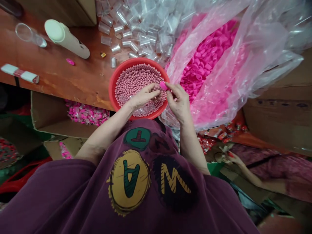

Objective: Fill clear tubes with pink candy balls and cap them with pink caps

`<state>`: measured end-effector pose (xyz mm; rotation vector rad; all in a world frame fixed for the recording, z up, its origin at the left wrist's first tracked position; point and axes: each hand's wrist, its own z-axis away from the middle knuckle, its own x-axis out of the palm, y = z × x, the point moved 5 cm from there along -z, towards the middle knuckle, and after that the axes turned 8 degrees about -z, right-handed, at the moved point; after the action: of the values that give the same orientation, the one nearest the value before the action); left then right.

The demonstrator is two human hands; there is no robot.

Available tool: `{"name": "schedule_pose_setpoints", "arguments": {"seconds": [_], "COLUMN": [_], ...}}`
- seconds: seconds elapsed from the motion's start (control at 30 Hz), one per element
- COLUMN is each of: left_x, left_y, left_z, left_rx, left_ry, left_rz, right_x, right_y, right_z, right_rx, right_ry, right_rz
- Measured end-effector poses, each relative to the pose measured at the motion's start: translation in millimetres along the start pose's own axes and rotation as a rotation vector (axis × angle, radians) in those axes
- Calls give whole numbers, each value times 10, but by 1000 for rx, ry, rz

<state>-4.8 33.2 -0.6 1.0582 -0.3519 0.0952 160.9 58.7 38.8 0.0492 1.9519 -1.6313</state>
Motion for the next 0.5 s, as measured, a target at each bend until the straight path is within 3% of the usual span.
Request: {"name": "schedule_pose_setpoints", "arguments": {"seconds": [0.1, 0.33, 0.5], "left_x": [-12, -9, 0], "left_y": [-15, -51, -32], "left_z": [38, 122, 179], "left_rx": [20, 69, 86], "left_ry": [-42, -144, -129], "left_rz": [-11, 38, 15], "right_x": [11, 92, 108], "right_y": [-120, -123, -203], "right_z": [-23, 13, 56], "right_rx": [-39, -38, -67], "right_ry": [-33, -2, -7], "right_rz": [50, 96, 125]}}
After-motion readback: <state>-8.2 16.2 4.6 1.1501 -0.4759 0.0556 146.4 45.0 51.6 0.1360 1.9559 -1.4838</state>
